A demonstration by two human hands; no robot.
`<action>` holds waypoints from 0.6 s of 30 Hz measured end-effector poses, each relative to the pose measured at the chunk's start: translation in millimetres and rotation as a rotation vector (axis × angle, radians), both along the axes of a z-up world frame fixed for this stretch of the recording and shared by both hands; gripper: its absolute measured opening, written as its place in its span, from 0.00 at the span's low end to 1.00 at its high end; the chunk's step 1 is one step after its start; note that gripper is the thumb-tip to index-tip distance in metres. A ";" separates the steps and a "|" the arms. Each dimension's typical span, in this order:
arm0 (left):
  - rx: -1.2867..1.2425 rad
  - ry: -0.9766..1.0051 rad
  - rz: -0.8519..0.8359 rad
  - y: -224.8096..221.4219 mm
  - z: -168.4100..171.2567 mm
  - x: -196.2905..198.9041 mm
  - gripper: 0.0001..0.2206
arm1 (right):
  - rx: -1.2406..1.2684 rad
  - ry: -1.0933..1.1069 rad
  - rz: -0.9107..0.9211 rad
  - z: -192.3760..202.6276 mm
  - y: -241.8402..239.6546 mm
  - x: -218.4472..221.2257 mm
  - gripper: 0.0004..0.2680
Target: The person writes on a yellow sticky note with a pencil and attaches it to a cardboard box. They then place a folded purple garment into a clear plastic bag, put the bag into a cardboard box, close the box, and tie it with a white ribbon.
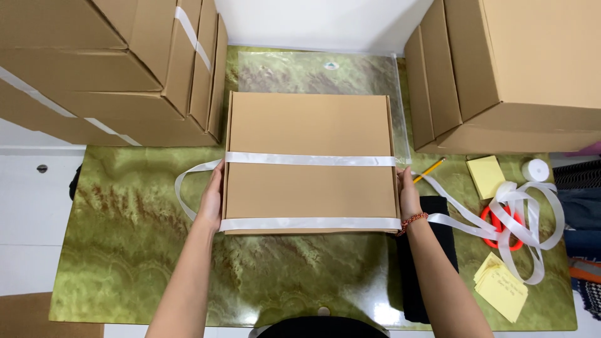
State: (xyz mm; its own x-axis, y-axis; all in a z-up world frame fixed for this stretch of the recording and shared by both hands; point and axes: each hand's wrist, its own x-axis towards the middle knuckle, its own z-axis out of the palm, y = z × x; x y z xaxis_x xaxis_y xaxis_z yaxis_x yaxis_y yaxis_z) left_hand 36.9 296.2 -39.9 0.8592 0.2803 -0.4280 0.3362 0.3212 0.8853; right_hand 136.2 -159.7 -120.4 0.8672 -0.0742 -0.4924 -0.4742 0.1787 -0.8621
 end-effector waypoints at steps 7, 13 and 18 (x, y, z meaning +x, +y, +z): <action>-0.073 0.065 0.026 11.1 0.9 -16.5 0.24 | 0.021 0.075 -0.009 -0.4 -15.5 -5.1 0.20; 0.140 0.108 -0.054 28.6 37.2 -51.7 0.20 | -0.325 -0.078 0.232 33.2 -50.0 -27.8 0.18; 0.249 -0.086 -0.048 31.3 51.5 -86.5 0.30 | -0.282 -0.130 0.185 58.8 -52.6 -43.3 0.17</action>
